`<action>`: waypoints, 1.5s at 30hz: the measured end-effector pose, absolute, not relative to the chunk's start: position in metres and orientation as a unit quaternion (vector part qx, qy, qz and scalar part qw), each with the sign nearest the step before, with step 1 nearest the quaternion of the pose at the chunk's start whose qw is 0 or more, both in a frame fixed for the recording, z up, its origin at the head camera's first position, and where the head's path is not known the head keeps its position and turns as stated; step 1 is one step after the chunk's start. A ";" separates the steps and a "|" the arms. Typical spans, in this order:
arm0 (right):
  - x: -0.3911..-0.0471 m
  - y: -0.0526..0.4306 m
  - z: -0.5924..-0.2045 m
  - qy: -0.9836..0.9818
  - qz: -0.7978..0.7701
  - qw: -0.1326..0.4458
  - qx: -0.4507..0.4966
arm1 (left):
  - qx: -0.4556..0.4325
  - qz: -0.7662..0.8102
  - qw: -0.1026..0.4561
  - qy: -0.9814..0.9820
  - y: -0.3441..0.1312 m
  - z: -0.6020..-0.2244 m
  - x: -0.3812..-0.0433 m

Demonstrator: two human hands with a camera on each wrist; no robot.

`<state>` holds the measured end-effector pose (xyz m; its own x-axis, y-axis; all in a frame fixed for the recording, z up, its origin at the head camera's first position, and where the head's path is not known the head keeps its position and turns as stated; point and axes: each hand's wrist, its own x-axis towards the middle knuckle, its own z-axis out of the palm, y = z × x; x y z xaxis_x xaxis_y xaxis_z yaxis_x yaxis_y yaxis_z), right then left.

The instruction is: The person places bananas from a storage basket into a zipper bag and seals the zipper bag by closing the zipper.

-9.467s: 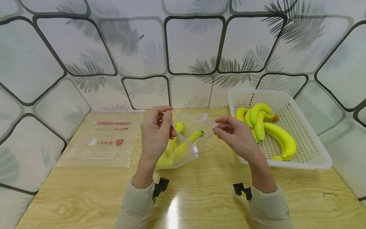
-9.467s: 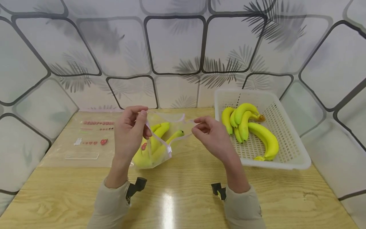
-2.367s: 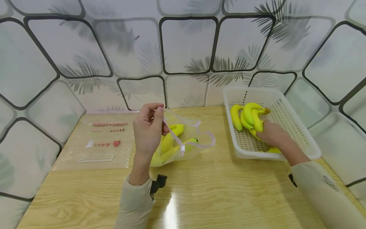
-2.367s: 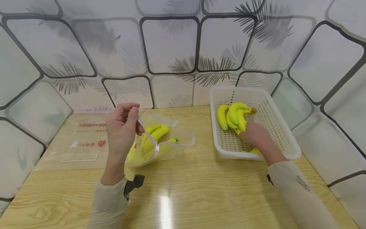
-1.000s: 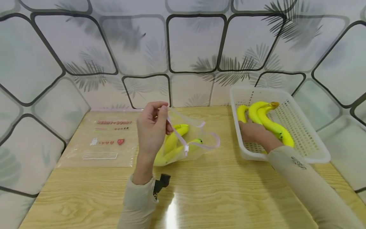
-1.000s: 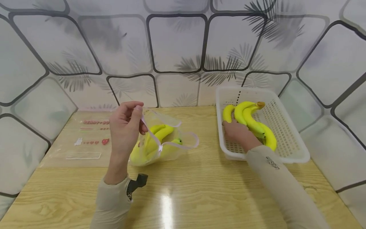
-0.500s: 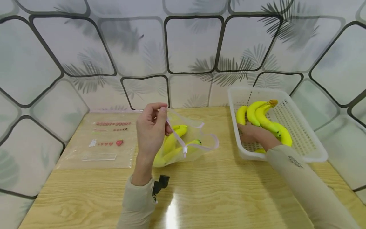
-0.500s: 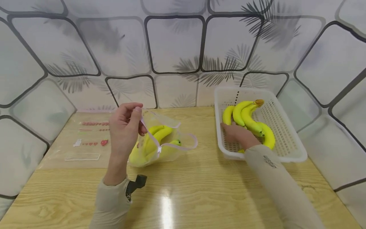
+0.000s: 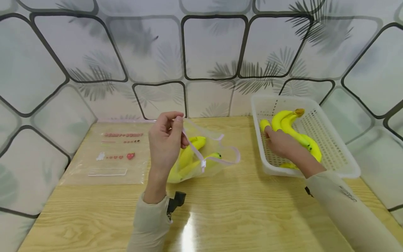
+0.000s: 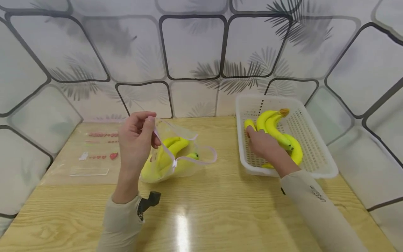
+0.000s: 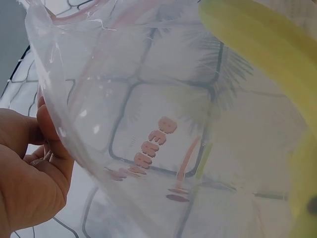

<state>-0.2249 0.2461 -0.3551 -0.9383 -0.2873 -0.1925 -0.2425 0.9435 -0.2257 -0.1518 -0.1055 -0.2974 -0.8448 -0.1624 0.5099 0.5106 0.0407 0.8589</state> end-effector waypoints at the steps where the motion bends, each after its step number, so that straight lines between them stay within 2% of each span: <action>1: -0.222 0.246 -0.351 0.980 -0.115 0.097 -0.128 | -0.128 -0.681 0.247 -0.678 -0.105 -0.297 -0.152; 8: -0.186 0.235 -0.310 0.957 -0.290 0.003 -0.024 | -0.125 -0.677 0.246 -0.682 -0.105 -0.296 -0.152; 13: -0.155 0.216 -0.290 0.864 -0.491 -0.114 0.017 | -0.124 -0.675 0.245 -0.684 -0.105 -0.296 -0.151; 17: -0.137 0.201 -0.285 0.688 -0.695 -0.207 0.000 | -0.118 -0.677 0.246 -0.683 -0.104 -0.297 -0.150; 22: -0.131 0.193 -0.285 0.530 -0.808 -0.249 -0.062 | -0.115 -0.678 0.240 -0.685 -0.102 -0.298 -0.151; 26: -0.135 0.194 -0.288 0.531 -0.811 -0.224 -0.099 | -0.118 -0.671 0.249 -0.689 -0.103 -0.297 -0.151; 30: -0.138 0.198 -0.294 0.572 -0.792 -0.157 -0.148 | -0.122 -0.664 0.252 -0.693 -0.104 -0.296 -0.150; 37: -0.146 0.211 -0.307 0.620 -0.728 -0.044 -0.290 | -0.118 -0.666 0.255 -0.691 -0.102 -0.297 -0.150; 45: -0.147 0.224 -0.313 0.654 -0.684 0.042 -0.319 | -0.114 -0.660 0.266 -0.693 -0.104 -0.298 -0.151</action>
